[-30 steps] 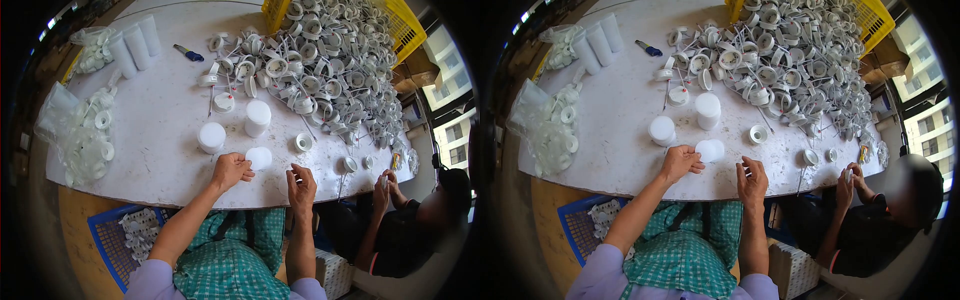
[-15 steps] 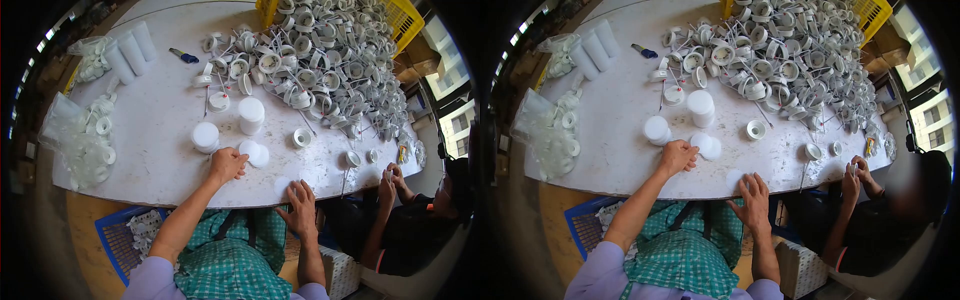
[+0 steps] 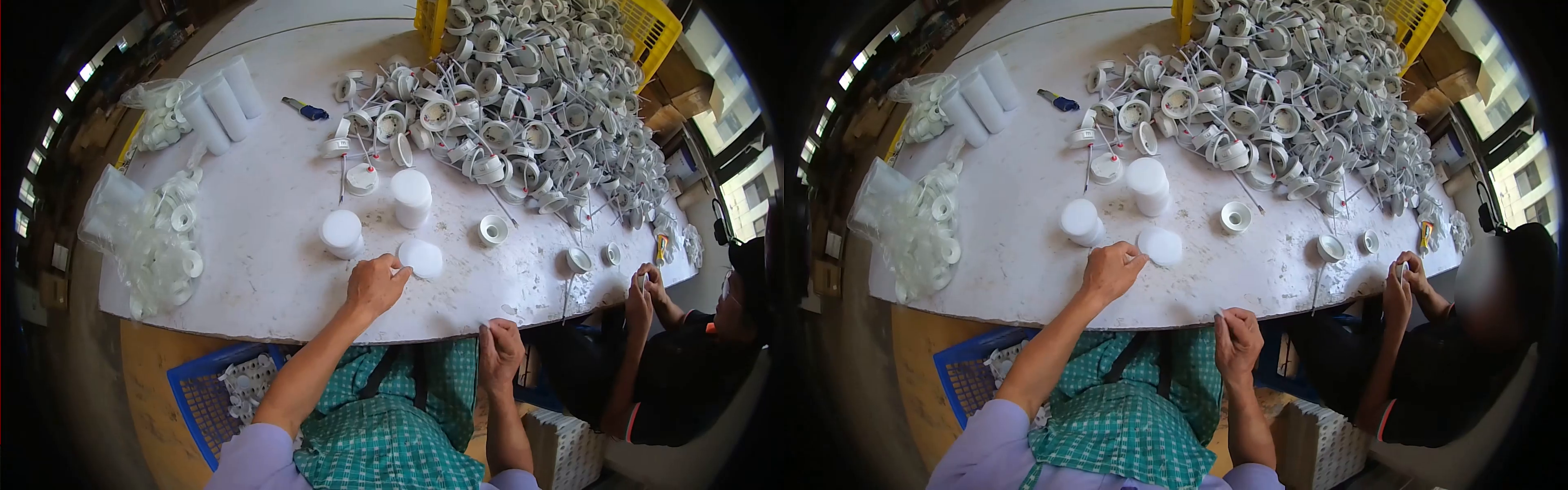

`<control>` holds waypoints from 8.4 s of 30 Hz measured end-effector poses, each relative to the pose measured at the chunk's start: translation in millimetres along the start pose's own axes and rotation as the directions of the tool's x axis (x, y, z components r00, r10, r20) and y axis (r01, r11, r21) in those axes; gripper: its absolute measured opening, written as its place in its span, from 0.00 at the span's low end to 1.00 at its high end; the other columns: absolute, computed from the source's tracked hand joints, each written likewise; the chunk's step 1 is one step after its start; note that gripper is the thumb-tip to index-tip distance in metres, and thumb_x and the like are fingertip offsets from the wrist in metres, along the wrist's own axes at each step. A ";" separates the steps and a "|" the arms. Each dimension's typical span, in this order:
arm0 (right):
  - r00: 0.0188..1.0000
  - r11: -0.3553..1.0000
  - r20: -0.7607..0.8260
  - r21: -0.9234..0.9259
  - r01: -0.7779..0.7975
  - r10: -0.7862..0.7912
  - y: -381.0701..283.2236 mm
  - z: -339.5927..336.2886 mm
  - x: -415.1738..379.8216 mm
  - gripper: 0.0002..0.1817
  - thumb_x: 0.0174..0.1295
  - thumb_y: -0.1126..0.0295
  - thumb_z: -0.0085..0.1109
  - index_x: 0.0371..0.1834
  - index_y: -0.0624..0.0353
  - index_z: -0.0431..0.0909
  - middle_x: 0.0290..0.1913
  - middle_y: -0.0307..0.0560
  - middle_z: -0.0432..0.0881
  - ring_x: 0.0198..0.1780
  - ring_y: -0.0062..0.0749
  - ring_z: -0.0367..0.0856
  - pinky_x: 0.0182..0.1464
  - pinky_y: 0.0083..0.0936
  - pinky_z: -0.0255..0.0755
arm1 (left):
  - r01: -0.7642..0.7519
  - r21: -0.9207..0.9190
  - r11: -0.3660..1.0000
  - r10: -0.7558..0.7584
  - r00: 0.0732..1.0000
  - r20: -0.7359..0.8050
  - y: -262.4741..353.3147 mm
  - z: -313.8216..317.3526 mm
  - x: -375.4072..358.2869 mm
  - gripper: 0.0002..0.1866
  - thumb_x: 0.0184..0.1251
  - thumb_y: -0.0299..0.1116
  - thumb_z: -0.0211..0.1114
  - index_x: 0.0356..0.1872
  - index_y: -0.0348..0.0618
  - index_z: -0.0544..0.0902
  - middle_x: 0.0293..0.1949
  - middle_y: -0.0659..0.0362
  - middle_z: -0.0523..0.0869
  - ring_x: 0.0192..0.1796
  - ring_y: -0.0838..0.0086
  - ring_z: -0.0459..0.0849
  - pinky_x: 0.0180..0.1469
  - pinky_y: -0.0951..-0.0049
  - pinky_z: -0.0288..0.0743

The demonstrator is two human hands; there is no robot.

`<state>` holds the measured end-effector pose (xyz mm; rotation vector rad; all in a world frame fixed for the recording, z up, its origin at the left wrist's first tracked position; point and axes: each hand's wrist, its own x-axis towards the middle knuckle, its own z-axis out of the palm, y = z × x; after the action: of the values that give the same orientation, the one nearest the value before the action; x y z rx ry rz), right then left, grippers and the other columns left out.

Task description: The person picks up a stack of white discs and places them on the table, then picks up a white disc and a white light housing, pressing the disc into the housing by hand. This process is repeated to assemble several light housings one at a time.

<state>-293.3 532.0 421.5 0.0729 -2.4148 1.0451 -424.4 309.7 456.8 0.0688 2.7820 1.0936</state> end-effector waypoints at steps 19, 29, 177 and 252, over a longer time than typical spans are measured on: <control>0.618 -0.093 0.591 0.758 -0.646 0.519 -34.4 28.0 -8.3 0.10 0.66 0.72 0.56 0.44 0.69 0.77 0.31 0.46 0.82 0.28 0.26 0.80 0.31 0.20 0.75 | 0.313 -0.530 0.788 -0.003 0.863 0.505 28.1 0.6 -64.7 0.13 0.65 0.32 0.64 0.41 0.29 0.81 0.27 0.57 0.86 0.23 0.80 0.83 0.20 0.83 0.72; 0.638 0.077 0.504 0.747 -0.661 0.582 -32.9 26.2 -11.6 0.10 0.63 0.74 0.60 0.44 0.68 0.79 0.35 0.45 0.82 0.32 0.23 0.79 0.33 0.19 0.74 | 0.238 -0.549 0.801 0.096 0.854 0.511 15.7 5.0 -68.5 0.12 0.67 0.31 0.60 0.43 0.32 0.82 0.28 0.56 0.86 0.30 0.77 0.86 0.25 0.79 0.77; 0.773 0.350 0.523 0.692 -0.631 0.359 -89.4 80.8 49.6 0.36 0.67 0.71 0.48 0.76 0.60 0.43 0.44 0.51 0.81 0.36 0.26 0.81 0.32 0.20 0.76 | -0.444 -0.065 0.894 0.293 0.687 -0.665 -87.4 -58.5 -54.6 0.30 0.55 0.23 0.67 0.62 0.36 0.71 0.59 0.46 0.77 0.59 0.60 0.79 0.57 0.66 0.75; 0.703 0.632 0.240 0.315 -0.708 0.669 85.2 95.0 -189.4 0.07 0.61 0.71 0.57 0.34 0.65 0.81 0.24 0.49 0.78 0.26 0.32 0.72 0.32 0.28 0.71 | 0.359 0.821 0.444 -0.083 0.929 -0.361 -161.3 -207.1 263.4 0.38 0.60 0.31 0.59 0.72 0.50 0.54 0.49 0.44 0.83 0.47 0.51 0.84 0.52 0.54 0.75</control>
<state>-189.3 498.2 221.0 -0.7584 -2.3057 1.8965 -715.0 77.8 464.1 -0.3622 3.1227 -0.5575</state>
